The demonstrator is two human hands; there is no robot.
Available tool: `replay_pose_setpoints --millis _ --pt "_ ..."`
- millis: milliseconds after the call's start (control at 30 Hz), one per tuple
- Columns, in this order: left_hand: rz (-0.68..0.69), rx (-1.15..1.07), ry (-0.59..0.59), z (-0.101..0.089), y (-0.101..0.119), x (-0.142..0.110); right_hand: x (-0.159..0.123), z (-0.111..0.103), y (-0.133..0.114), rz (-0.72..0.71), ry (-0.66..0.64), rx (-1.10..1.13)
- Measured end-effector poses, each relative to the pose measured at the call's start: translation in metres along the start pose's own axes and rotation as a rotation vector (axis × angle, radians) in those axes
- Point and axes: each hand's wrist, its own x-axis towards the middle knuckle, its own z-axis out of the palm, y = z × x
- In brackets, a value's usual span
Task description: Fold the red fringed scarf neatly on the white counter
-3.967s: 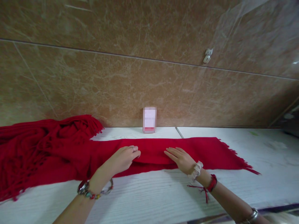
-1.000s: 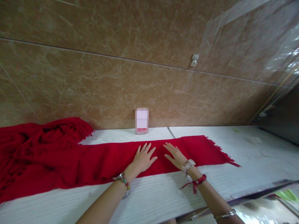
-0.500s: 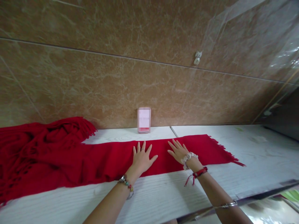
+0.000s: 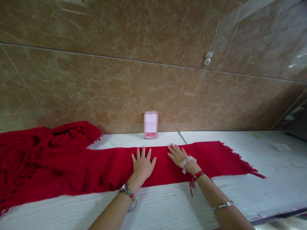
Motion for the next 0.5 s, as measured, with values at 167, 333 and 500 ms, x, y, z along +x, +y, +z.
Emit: replay_pose_setpoints --millis 167,333,500 --pt "-0.006 0.009 -0.029 0.0 0.0 0.002 -0.003 -0.01 0.019 0.231 -0.044 -0.017" --pt "0.006 0.019 -0.014 0.002 -0.001 0.004 -0.002 -0.01 0.0 0.0 0.066 0.041" --pt "0.013 0.022 -0.006 0.002 -0.001 0.003 -0.001 -0.004 -0.019 -0.245 -0.018 0.06"
